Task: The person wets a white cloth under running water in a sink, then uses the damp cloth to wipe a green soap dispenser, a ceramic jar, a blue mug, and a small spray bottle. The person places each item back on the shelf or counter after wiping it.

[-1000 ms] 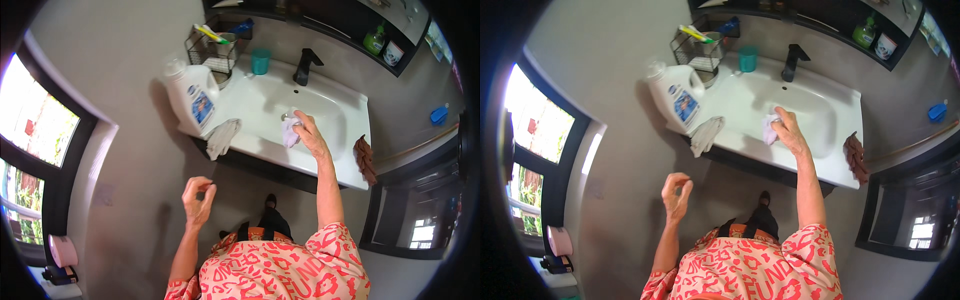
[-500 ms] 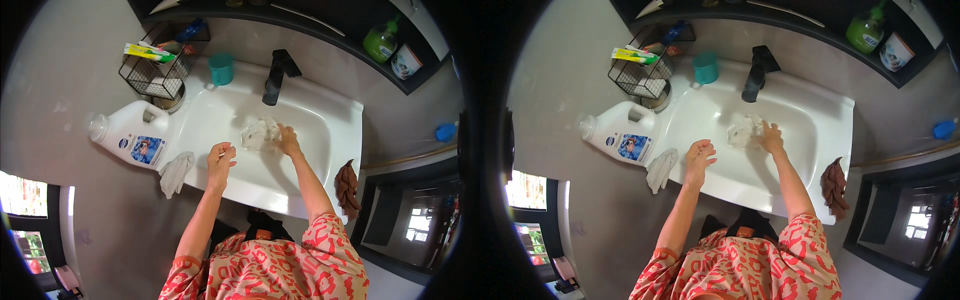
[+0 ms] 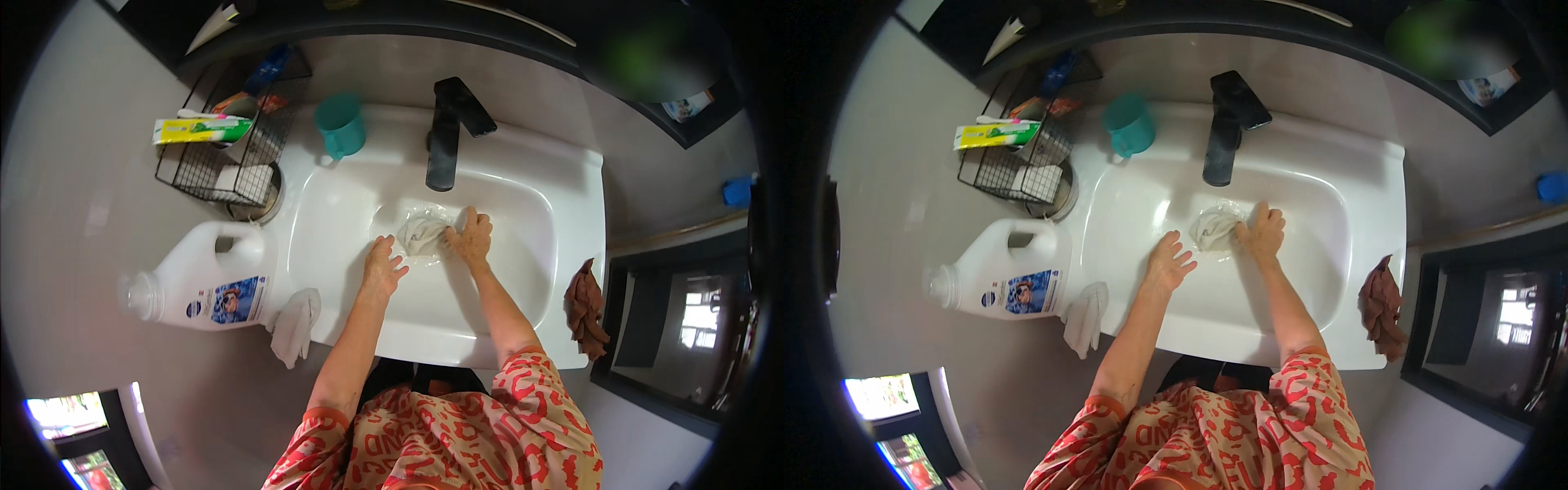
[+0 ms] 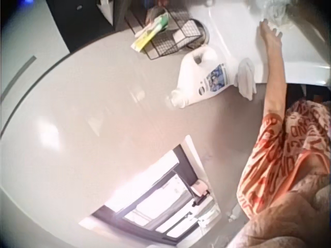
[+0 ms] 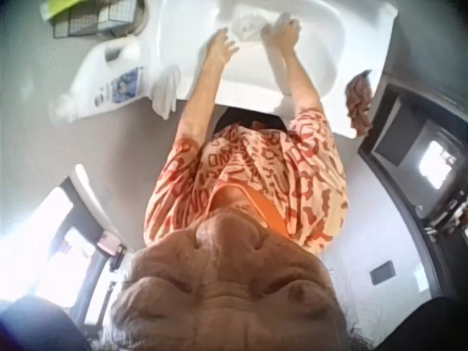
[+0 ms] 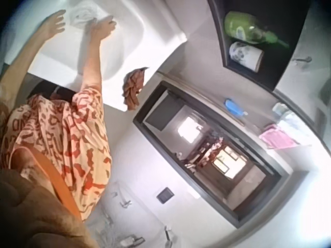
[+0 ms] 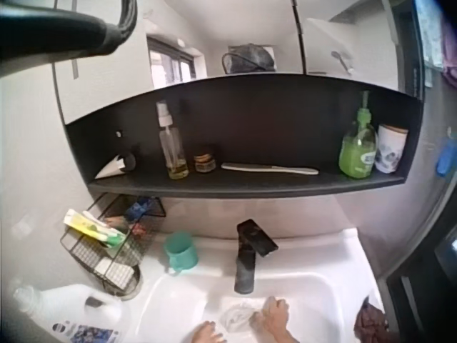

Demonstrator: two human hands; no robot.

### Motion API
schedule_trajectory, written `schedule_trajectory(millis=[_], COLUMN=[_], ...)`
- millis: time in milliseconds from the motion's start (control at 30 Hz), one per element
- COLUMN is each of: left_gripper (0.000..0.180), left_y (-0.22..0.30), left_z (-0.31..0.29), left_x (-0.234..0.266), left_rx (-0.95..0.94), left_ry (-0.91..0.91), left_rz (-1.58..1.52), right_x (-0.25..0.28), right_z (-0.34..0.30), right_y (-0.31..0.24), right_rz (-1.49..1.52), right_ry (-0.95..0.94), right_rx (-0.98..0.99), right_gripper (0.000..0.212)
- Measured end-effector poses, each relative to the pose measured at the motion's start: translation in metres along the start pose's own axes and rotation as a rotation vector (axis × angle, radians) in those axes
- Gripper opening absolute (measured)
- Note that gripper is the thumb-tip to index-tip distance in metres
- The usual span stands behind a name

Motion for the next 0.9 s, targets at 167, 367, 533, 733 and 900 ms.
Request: schedule_trajectory(millis=[167, 367, 533, 733, 900], left_gripper=[0.067, 0.048, 0.035, 0.04, 0.063], left_y=[0.002, 0.013, -0.011, 0.0, 0.005], left_z=[0.027, 0.048, 0.073, 0.026, 0.038], left_x=[-0.012, 0.002, -0.005, -0.041, -0.009], left_rx=[0.196, 0.309, 0.346, 0.136, 0.136], left_ry=[0.031, -0.373, -0.947, -0.35, -0.05], left_rz=[-0.005, -0.043, -0.399, -0.018, -0.02], right_x=[-0.079, 0.046, 0.037, -0.001, -0.007], right_z=[-0.021, -0.068, -0.05, 0.003, 0.013], right_y=[-0.018, -0.13, -0.126, -0.05, 0.01], right_rz=[0.643, 0.657, 0.574, 0.102, -0.116], right_ry=[-0.387, -0.054, 0.115, 0.115, 0.159], right_rx=[0.027, 0.506, 0.576, 0.349, 0.02], right_gripper=[0.035, 0.019, 0.014, 0.019, 0.016])
Point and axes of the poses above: each hand's wrist, its own z-axis towards the middle knuckle, its own x-axis out of the back of the hand, y = z × x, the point moved 1 cm from there along z, towards the middle knuckle, and after that the axes turned 5 degrees about y, right-handed, at the moved point
